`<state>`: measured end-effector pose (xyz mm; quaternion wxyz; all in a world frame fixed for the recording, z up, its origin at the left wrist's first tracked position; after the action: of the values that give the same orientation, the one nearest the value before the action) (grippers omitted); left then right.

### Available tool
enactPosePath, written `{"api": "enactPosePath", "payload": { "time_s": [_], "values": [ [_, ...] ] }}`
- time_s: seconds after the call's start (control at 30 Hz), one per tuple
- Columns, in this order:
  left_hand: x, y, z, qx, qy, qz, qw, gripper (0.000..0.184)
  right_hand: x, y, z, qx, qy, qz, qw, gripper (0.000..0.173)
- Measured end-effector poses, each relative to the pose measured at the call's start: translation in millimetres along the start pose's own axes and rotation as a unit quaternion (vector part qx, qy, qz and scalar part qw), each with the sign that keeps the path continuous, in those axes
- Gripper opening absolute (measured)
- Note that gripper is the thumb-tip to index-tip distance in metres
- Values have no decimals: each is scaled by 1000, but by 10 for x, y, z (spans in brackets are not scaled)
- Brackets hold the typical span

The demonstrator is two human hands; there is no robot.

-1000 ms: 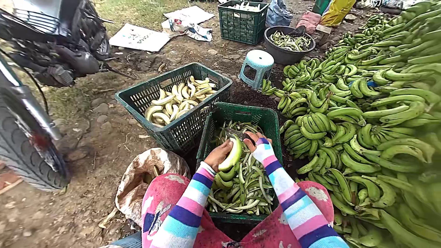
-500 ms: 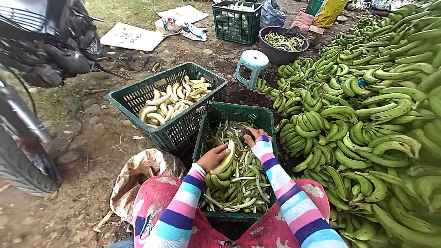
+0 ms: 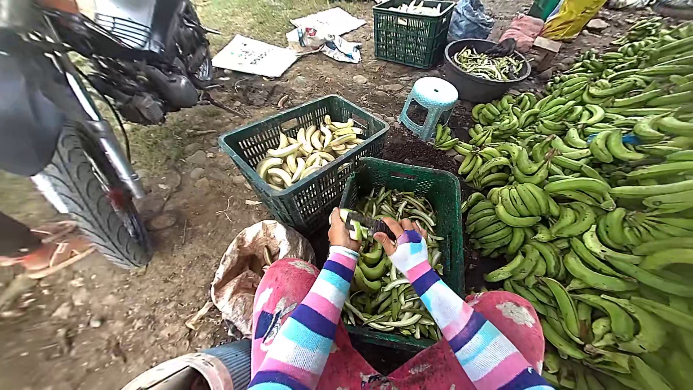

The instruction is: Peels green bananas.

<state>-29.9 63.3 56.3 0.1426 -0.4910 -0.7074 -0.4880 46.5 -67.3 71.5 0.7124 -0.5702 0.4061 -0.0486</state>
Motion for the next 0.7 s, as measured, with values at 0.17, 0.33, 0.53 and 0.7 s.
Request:
{"api": "enactPosePath", "payload": {
  "time_s": [0.17,0.33,0.53,0.7],
  "values": [
    [65,87,-30,-148,-47,106,982,46,204,-62,72,95,-24,-3,995,57],
    [66,189,-268,-160,6,349,923,58,257,-253,112,60,30,-6,998,53],
    [146,121,-364,-518,28,538,664,47,477,-374,388,-101,101,15,990,53],
    [111,56,-281,-334,-44,463,820,47,389,-300,253,-73,41,97,992,50]
  ]
}}
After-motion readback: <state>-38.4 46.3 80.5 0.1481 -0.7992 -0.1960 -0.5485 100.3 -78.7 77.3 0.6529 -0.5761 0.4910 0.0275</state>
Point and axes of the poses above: each hand's wrist, its own z-axis towards the middle knuckle, its own y-axis out of the palm, x = y × z, the point moved 2 cm from there along z, towards the middle knuckle, and after that the axes turned 5 degrees about -z, right-handed, at the moved point
